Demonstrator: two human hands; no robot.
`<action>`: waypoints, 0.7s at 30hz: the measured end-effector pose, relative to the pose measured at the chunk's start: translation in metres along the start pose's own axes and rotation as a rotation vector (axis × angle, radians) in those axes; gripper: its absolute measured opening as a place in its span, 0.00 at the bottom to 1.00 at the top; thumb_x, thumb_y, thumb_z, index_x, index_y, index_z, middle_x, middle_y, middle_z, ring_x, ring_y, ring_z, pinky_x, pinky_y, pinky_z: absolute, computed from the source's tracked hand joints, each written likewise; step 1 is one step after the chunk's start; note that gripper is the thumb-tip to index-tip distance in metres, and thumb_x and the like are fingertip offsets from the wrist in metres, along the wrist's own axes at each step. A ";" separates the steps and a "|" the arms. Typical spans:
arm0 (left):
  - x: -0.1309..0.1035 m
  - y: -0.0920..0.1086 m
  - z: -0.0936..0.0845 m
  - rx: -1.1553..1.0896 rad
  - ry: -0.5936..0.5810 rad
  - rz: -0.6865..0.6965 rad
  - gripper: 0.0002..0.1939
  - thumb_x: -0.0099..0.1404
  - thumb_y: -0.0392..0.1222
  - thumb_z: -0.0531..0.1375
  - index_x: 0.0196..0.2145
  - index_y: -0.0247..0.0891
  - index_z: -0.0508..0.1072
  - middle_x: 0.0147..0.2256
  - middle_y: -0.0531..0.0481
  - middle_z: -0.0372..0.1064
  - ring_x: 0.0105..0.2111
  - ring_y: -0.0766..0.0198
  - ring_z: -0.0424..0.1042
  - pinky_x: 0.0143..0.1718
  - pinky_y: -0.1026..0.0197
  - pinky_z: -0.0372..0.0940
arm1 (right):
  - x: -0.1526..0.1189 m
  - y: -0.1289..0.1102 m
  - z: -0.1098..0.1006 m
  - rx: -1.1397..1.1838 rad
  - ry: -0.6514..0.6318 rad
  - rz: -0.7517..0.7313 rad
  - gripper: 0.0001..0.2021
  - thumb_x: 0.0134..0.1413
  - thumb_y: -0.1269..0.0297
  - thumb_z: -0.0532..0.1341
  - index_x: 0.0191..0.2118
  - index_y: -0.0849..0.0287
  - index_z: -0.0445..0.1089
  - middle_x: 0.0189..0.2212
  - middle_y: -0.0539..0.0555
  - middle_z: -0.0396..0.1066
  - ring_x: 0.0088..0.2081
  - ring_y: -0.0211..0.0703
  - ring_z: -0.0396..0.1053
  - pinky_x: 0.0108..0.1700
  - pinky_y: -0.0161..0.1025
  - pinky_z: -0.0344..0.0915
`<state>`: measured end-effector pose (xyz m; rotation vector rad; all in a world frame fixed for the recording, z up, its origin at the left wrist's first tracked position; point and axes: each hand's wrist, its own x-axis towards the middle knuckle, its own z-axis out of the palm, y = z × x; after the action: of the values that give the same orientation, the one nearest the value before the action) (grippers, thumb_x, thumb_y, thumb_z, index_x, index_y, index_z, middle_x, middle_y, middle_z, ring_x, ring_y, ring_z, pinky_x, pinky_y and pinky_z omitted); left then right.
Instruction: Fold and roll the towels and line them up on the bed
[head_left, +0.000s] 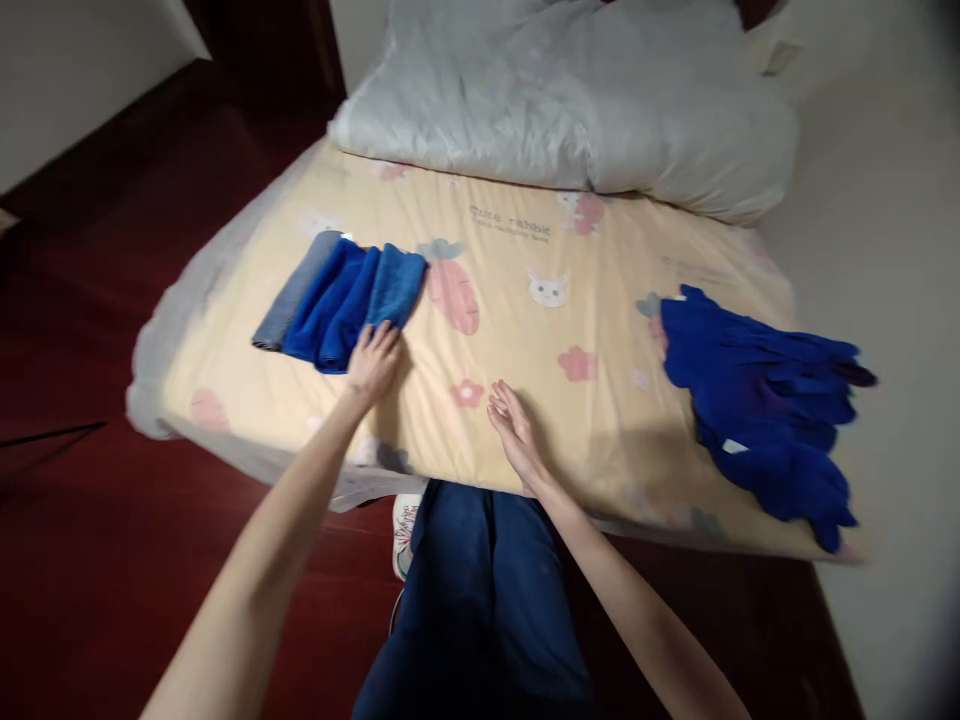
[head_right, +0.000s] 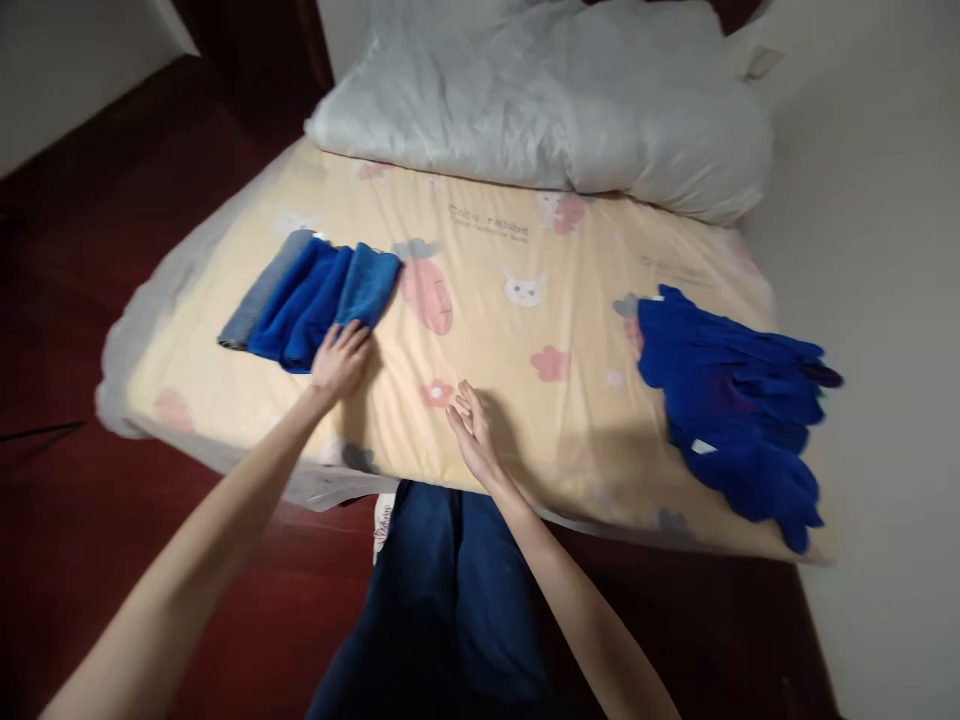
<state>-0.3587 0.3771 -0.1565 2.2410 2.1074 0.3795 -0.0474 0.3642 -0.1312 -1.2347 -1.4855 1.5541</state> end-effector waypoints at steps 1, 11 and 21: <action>-0.004 -0.011 -0.003 -0.001 0.009 0.009 0.20 0.69 0.31 0.50 0.54 0.28 0.74 0.63 0.34 0.65 0.70 0.48 0.53 0.70 0.38 0.45 | -0.010 0.008 -0.024 -0.007 0.038 0.021 0.38 0.58 0.39 0.62 0.70 0.49 0.58 0.69 0.60 0.57 0.67 0.54 0.61 0.69 0.56 0.56; -0.044 0.036 0.013 -0.201 0.253 0.144 0.29 0.74 0.48 0.44 0.66 0.30 0.61 0.72 0.44 0.47 0.71 0.41 0.45 0.66 0.30 0.44 | -0.066 0.042 -0.335 -0.454 0.919 -0.034 0.25 0.52 0.51 0.63 0.52 0.62 0.72 0.54 0.65 0.73 0.54 0.56 0.72 0.57 0.57 0.69; -0.256 0.269 0.050 -0.319 -0.050 0.451 0.25 0.69 0.40 0.56 0.63 0.46 0.68 0.61 0.51 0.69 0.58 0.56 0.72 0.64 0.53 0.63 | -0.036 -0.001 -0.434 -0.738 0.892 -0.142 0.27 0.56 0.53 0.62 0.58 0.61 0.67 0.52 0.65 0.74 0.47 0.50 0.73 0.48 0.47 0.72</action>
<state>-0.0971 0.1108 -0.1901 2.4685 1.3794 0.6171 0.3672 0.4900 -0.0858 -1.8290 -1.4622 0.1964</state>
